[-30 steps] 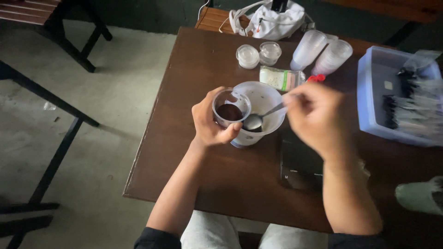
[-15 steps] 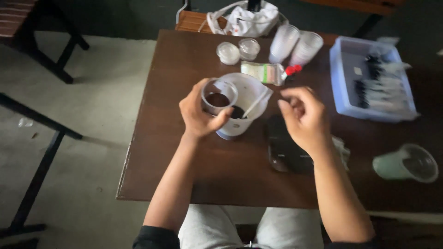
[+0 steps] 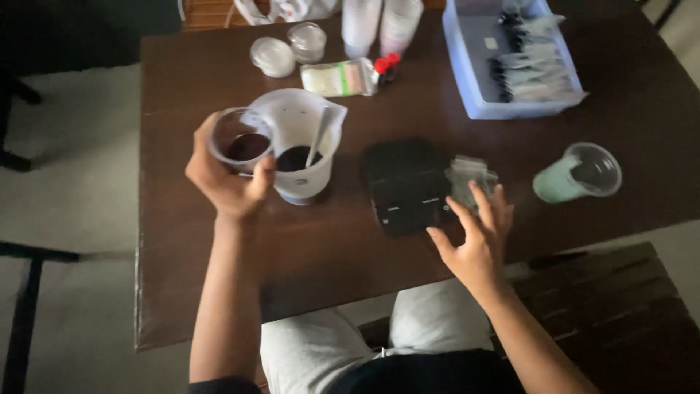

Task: The person scoops a dark liquid from a white pitcher into small plastic cups using a metal spoon, weighs each cup on a digital scale, and places the filled cups into a blue tray. The process is repeated for multiple cups.

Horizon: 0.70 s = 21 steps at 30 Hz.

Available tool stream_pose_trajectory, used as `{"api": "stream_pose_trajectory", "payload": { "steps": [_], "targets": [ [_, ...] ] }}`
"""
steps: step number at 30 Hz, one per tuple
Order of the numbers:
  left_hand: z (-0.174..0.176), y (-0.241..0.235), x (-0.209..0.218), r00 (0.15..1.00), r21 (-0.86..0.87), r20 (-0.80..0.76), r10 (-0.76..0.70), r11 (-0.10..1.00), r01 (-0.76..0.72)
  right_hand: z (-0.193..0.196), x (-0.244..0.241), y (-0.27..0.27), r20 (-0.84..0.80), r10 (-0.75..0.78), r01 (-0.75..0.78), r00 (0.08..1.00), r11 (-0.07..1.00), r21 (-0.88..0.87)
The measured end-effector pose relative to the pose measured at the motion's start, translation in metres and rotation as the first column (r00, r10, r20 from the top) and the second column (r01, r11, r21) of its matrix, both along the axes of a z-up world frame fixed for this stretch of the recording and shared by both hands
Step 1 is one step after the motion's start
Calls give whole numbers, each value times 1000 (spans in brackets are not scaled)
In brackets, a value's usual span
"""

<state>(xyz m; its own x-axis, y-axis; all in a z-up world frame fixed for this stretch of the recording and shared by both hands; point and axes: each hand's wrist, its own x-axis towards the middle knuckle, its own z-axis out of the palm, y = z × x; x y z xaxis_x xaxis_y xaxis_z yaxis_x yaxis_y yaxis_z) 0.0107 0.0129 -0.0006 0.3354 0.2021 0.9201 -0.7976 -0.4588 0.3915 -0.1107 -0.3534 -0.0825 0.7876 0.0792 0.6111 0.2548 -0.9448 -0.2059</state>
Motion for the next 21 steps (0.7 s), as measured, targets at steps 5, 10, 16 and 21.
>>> {"api": "stream_pose_trajectory", "payload": {
  "steps": [5,10,16,21],
  "targets": [
    [0,-2,2,999,31,25,39,999,-40,-21,-1,-5,10,8,-8,1000,999,52],
    [9,-6,-13,996,116,-37,79,990,-74,-9,-1,2,-40,12,-9,999,998,69],
    [11,-14,-17,987,116,-53,149,983,-142,-5,-3,5,-108,10,6,994,989,148],
    [17,-23,-20,980,147,-38,197,971,-190,-2,-5,3,-95,-1,22,995,976,217]
  ]
}}
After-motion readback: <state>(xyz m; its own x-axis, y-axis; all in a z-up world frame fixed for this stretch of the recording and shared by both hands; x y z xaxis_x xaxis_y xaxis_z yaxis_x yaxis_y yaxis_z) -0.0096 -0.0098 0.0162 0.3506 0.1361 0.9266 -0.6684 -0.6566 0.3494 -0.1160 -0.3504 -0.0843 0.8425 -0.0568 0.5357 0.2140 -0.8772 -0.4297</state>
